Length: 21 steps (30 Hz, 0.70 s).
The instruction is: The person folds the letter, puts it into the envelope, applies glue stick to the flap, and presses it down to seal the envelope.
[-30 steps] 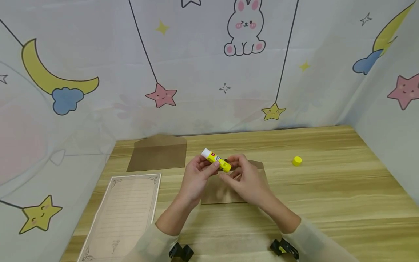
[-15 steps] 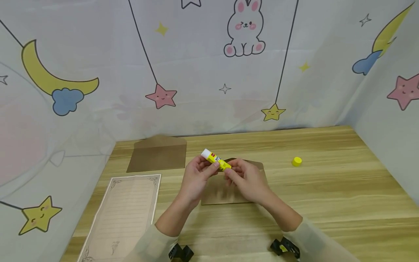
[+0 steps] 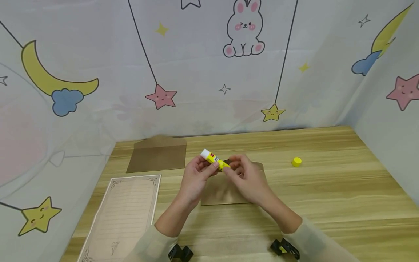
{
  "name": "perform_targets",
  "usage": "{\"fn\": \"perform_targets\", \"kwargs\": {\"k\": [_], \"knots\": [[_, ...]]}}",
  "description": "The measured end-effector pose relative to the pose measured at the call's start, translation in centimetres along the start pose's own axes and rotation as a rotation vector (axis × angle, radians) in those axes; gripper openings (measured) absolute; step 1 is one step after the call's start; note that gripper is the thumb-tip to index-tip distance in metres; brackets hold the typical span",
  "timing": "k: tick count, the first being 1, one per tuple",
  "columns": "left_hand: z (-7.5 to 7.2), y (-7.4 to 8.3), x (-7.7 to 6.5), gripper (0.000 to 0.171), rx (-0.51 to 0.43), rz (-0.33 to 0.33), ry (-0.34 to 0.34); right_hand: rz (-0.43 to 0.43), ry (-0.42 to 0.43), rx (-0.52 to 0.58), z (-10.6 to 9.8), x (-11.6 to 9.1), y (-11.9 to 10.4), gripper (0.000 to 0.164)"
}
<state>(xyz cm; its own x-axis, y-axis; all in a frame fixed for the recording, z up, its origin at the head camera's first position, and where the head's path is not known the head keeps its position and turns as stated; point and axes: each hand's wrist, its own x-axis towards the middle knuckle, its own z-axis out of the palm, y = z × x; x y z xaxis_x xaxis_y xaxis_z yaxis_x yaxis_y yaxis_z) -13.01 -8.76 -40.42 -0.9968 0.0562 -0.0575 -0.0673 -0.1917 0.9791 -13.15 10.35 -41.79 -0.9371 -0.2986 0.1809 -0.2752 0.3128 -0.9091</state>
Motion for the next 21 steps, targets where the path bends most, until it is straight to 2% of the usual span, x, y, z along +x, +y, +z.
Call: {"fn": "perform_targets", "kwargs": {"k": [2,4,6,8,11,13,17,21], "knots": [[0.0,0.0,0.0,0.030,-0.001,-0.001,-0.001,-0.124,0.067,-0.203,0.2,-0.1,0.0,0.043],[0.1,-0.1,0.0,0.030,0.001,0.000,-0.001,-0.221,0.111,-0.342,0.3,-0.2,0.1,0.043],[0.1,-0.1,0.0,0.030,0.002,0.002,-0.005,-0.270,0.132,-0.396,0.4,-0.2,0.2,0.039],[0.0,-0.1,0.0,0.030,0.000,0.002,-0.003,-0.281,0.146,-0.387,0.4,-0.2,0.2,0.035],[0.0,-0.1,0.0,0.030,-0.001,-0.002,-0.005,-0.239,0.137,-0.275,0.2,0.0,0.4,0.030],[0.0,0.0,0.0,0.030,-0.005,-0.002,-0.010,-0.166,0.104,-0.145,0.0,0.1,0.5,0.025],[0.1,0.1,-0.1,0.030,-0.011,0.005,-0.021,0.060,-0.018,0.172,-0.4,0.5,0.8,0.020],[0.2,0.2,-0.1,0.031,-0.015,0.010,-0.022,0.278,-0.158,0.479,-0.8,0.7,1.0,0.027]]}}
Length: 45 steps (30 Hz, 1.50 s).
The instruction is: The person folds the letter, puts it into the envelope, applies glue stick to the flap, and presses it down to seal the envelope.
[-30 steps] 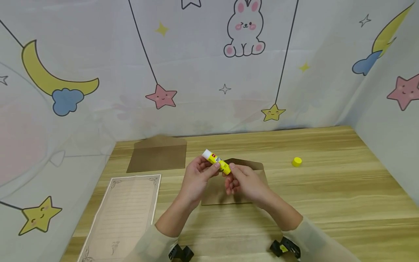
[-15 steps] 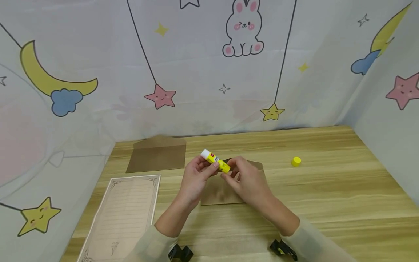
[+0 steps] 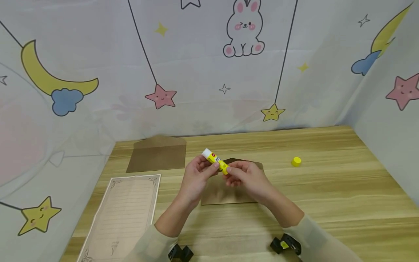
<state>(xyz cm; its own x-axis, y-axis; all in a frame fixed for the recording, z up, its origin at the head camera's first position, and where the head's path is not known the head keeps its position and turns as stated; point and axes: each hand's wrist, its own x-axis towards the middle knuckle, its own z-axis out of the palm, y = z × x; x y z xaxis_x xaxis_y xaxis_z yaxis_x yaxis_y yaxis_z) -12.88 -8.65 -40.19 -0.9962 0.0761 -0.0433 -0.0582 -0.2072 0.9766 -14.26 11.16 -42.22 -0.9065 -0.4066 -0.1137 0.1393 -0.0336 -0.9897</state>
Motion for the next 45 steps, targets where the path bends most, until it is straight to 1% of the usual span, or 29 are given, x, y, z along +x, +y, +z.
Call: {"fn": "perform_targets", "kwargs": {"k": [2,3,4,5,6,7,9,11,12,13,14,16,17,19,21,23,25,28,30,33,34,36,39,41,43,45], "knots": [[0.1,0.1,-0.1,0.032,-0.001,0.002,0.001,0.073,-0.051,0.120,-0.2,0.0,0.0,0.028],[0.1,0.2,-0.1,0.032,0.001,0.001,0.003,0.093,-0.067,0.150,-0.2,0.0,-0.1,0.028],[0.1,0.2,0.0,0.032,0.004,-0.001,0.005,0.100,-0.074,0.165,-0.2,-0.1,-0.2,0.029],[0.1,0.2,0.0,0.032,0.007,-0.002,0.007,0.089,-0.072,0.143,-0.1,-0.1,-0.3,0.029],[0.0,0.2,0.0,0.032,0.008,-0.003,0.008,0.058,-0.055,0.083,0.0,-0.2,-0.4,0.030],[0.0,0.2,0.1,0.032,0.008,-0.003,0.009,0.005,-0.032,-0.006,0.2,-0.3,-0.5,0.032],[-0.2,0.1,0.2,0.032,0.011,-0.005,0.011,-0.126,0.038,-0.233,0.8,-0.4,-0.7,0.037],[-0.2,0.1,0.2,0.032,0.008,-0.004,0.013,-0.271,0.134,-0.471,1.2,-0.6,-0.7,0.041],[-0.2,0.0,0.3,0.032,0.008,-0.002,0.011,-0.337,0.182,-0.568,1.4,-0.6,-0.6,0.041],[-0.2,0.0,0.3,0.032,0.008,-0.003,0.012,-0.394,0.219,-0.639,1.6,-0.7,-0.5,0.040],[-0.2,0.0,0.3,0.033,0.010,-0.005,0.012,-0.433,0.243,-0.683,1.7,-0.7,-0.5,0.038],[-0.2,0.1,0.3,0.032,0.008,-0.009,0.013,-0.478,0.276,-0.734,1.8,-0.7,-0.3,0.034],[-0.2,0.1,0.2,0.032,0.006,-0.011,0.013,-0.480,0.282,-0.736,1.8,-0.7,-0.2,0.032],[-0.2,0.2,0.1,0.032,0.003,-0.015,0.012,-0.449,0.266,-0.701,1.7,-0.7,-0.1,0.028],[-0.2,0.2,0.1,0.032,0.003,-0.016,0.013,-0.389,0.216,-0.623,1.5,-0.6,-0.1,0.024],[-0.1,0.2,0.0,0.032,0.005,-0.012,0.012,-0.308,0.142,-0.510,1.3,-0.5,-0.1,0.022],[-0.1,0.2,0.0,0.032,0.010,-0.008,0.012,-0.222,0.063,-0.390,1.0,-0.5,-0.1,0.026],[0.0,0.1,0.0,0.031,0.015,-0.004,0.010,-0.110,-0.038,-0.242,0.7,-0.4,-0.1,0.038],[0.0,0.0,0.0,0.031,0.017,-0.003,0.008,-0.046,-0.088,-0.153,0.5,-0.5,-0.1,0.047],[-0.1,-0.1,0.0,0.031,0.021,-0.001,0.002,0.017,-0.124,-0.062,0.5,-0.6,-0.2,0.054],[-0.1,-0.1,0.0,0.030,0.022,-0.001,0.000,0.018,-0.119,-0.059,0.6,-0.6,-0.2,0.054],[-0.1,-0.1,-0.1,0.030,0.022,-0.002,0.003,-0.009,-0.082,-0.112,0.7,-0.7,-0.3,0.049],[-0.1,0.0,-0.1,0.031,0.016,-0.005,0.009,-0.123,0.026,-0.309,1.2,-0.7,-0.4,0.038],[-0.2,0.0,-0.1,0.032,0.010,-0.008,0.014,-0.201,0.105,-0.442,1.4,-0.7,-0.3,0.038],[-0.2,0.1,0.0,0.033,0.007,-0.011,0.014,-0.262,0.164,-0.532,1.6,-0.8,-0.3,0.038],[-0.2,0.2,-0.1,0.033,0.011,-0.012,0.013,-0.293,0.197,-0.576,1.7,-0.8,-0.3,0.033]]}}
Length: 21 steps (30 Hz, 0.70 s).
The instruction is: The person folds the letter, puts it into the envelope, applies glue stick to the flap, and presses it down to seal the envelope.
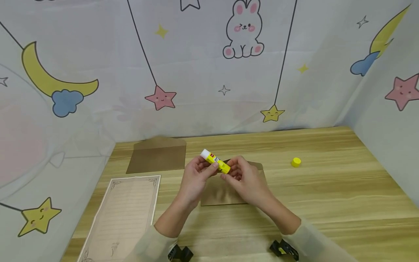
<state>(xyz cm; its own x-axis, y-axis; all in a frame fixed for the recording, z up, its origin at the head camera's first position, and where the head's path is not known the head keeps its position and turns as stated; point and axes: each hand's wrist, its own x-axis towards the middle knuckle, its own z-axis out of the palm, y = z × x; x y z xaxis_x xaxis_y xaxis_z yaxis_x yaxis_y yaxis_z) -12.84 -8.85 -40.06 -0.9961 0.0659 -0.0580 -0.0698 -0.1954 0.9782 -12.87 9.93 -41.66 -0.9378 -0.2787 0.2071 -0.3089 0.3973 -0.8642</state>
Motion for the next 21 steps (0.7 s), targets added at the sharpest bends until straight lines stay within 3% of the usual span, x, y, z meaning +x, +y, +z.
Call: {"fn": "perform_targets", "kwargs": {"k": [3,7,15,21], "knots": [[0.02,0.04,0.00,0.032,0.002,-0.001,-0.002,-0.001,0.004,-0.007,0.05,-0.04,-0.07,0.028],[-0.02,0.02,0.00,0.032,0.004,0.000,0.002,0.040,-0.073,0.087,0.01,0.09,0.17,0.023],[-0.03,-0.05,0.04,0.031,0.010,0.012,0.001,0.193,-0.263,0.413,-0.47,0.27,0.46,0.045],[-0.05,-0.06,0.08,0.032,0.019,0.018,-0.001,0.271,-0.290,0.607,-0.45,0.34,0.34,0.045]]}}
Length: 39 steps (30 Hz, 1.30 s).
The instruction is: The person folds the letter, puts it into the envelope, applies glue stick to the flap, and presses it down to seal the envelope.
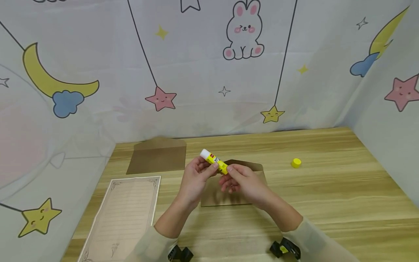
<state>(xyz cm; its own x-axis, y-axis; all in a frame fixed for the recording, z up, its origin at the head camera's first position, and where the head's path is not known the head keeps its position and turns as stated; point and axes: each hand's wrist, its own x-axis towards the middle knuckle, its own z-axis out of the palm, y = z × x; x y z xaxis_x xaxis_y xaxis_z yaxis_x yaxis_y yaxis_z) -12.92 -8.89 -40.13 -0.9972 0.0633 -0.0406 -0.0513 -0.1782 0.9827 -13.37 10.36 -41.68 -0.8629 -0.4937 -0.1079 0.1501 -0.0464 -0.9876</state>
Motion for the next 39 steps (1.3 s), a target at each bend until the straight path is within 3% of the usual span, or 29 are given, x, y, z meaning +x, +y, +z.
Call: {"fn": "perform_targets", "kwargs": {"k": [5,11,17,22,24,26,30,35,39], "knots": [[0.1,-0.2,-0.1,0.030,0.017,-0.010,-0.014,-0.017,0.055,0.075,0.2,0.0,-0.1,0.039],[0.2,-0.4,-0.1,0.030,0.037,-0.025,-0.009,-0.028,0.142,0.083,0.2,0.0,0.0,0.032],[0.2,-0.3,-0.2,0.036,0.066,-0.016,-0.052,-0.058,0.195,0.098,-0.2,0.1,-0.2,0.031],[-0.2,-0.3,0.1,0.049,0.090,-0.034,-0.023,-0.067,0.234,0.095,-1.1,-0.1,-0.7,0.034],[-0.6,-0.3,0.3,0.049,0.141,-0.023,-0.001,-0.071,0.243,0.077,-1.7,-0.2,-0.9,0.035],[-1.1,-0.1,0.2,0.045,0.226,0.014,-0.001,-0.076,0.249,0.049,-2.3,-0.4,-1.0,0.036],[-2.1,-0.3,0.1,0.039,0.540,0.167,-0.051,-0.094,0.280,-0.057,-3.7,-1.1,-1.1,0.036],[-3.3,-0.7,0.1,0.041,1.004,0.360,-0.189,-0.158,0.310,-0.250,-5.2,-2.0,-1.3,0.036],[-3.9,-0.8,0.2,0.050,1.214,0.395,-0.332,-0.219,0.318,-0.436,-5.7,-2.5,-1.4,0.035]]}}
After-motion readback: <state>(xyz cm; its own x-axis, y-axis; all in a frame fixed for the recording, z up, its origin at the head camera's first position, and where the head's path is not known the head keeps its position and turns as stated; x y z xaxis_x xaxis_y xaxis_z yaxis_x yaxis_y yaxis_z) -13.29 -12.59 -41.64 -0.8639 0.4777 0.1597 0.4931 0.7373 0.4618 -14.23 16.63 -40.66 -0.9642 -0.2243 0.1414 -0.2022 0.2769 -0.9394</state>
